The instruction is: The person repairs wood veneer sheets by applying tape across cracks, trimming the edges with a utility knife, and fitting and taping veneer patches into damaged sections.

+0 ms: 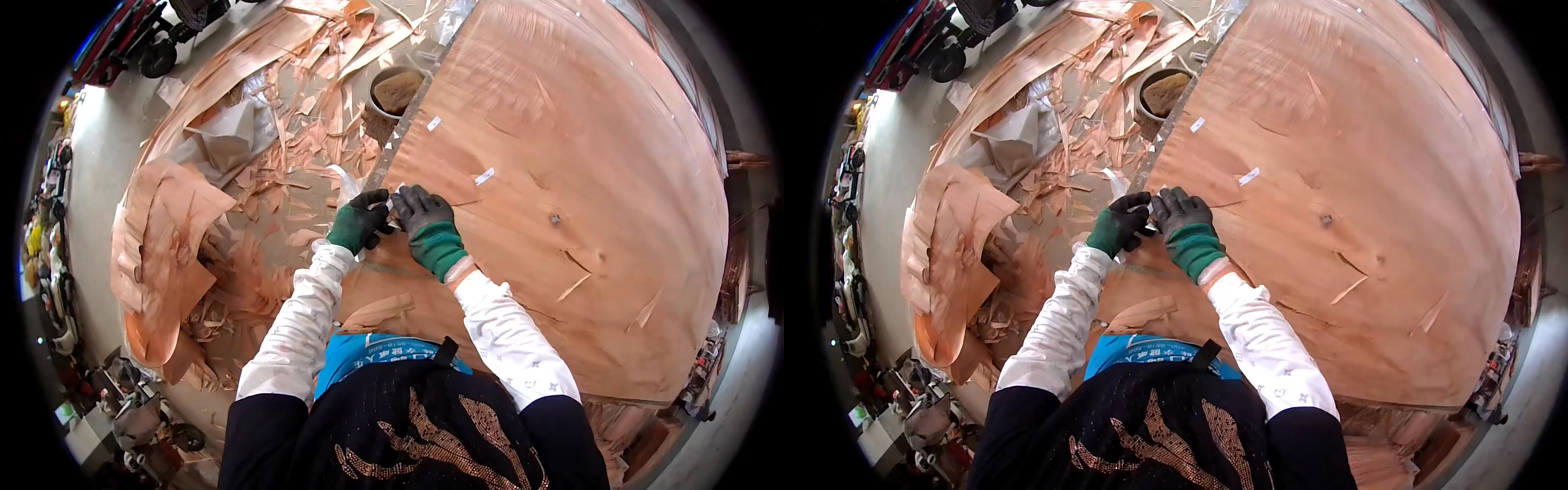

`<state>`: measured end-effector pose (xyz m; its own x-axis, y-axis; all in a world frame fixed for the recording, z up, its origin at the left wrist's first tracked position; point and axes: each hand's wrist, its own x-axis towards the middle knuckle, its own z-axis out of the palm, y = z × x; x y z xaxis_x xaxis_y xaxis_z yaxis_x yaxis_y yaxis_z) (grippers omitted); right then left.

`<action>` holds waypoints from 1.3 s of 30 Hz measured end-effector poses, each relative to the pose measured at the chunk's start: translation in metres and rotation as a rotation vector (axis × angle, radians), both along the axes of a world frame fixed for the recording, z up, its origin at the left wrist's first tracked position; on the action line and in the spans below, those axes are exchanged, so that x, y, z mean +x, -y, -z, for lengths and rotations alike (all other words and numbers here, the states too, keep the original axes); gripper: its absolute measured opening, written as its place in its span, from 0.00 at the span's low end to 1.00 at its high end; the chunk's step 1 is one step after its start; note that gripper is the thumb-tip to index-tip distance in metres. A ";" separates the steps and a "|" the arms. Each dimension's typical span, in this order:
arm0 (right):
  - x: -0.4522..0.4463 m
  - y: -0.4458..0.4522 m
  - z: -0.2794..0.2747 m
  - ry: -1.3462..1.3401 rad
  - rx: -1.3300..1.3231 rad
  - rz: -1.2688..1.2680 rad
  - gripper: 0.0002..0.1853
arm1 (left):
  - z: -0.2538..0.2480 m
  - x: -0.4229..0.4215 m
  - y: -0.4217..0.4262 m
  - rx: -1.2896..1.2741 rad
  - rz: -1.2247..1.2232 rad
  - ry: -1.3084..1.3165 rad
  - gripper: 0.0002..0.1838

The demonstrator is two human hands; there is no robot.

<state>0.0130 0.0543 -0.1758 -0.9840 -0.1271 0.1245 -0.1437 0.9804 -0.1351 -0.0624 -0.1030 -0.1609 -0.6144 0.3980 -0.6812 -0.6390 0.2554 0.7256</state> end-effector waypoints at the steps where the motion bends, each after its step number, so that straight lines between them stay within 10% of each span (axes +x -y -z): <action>1: 0.000 0.004 0.013 0.041 0.081 -0.040 0.20 | 0.001 0.001 0.001 -0.022 0.029 -0.037 0.26; 5: 0.002 0.016 0.011 0.188 0.129 -0.012 0.26 | -0.033 -0.006 0.025 -0.313 0.405 -0.233 0.14; 8: -0.001 0.022 0.009 0.232 0.266 0.009 0.24 | 0.003 -0.079 0.106 -0.548 0.763 -1.242 0.09; 13: -0.003 0.016 0.006 0.298 0.163 0.032 0.23 | -0.089 -0.095 0.066 -0.278 0.392 -0.223 0.10; 18: 0.067 -0.017 -0.014 0.448 0.068 0.117 0.30 | -0.064 -0.034 -0.014 -0.078 0.399 -0.054 0.16; 24: 0.113 -0.084 -0.053 -0.022 -0.047 0.434 0.22 | -0.040 0.022 -0.110 0.184 0.363 0.070 0.20; 33: 0.068 -0.088 0.010 -0.083 0.151 0.314 0.21 | -0.017 0.042 -0.127 0.074 0.220 0.006 0.22; 39: 0.068 -0.081 0.014 -0.006 0.175 0.310 0.21 | -0.015 -0.012 -0.075 -0.388 0.853 -0.935 0.07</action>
<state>0.0813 0.1355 -0.1895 -0.9785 0.1572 0.1335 0.1637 0.9857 0.0391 -0.0743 -0.0279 -0.1459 -0.5673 0.7681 -0.2969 0.5225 0.6144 0.5911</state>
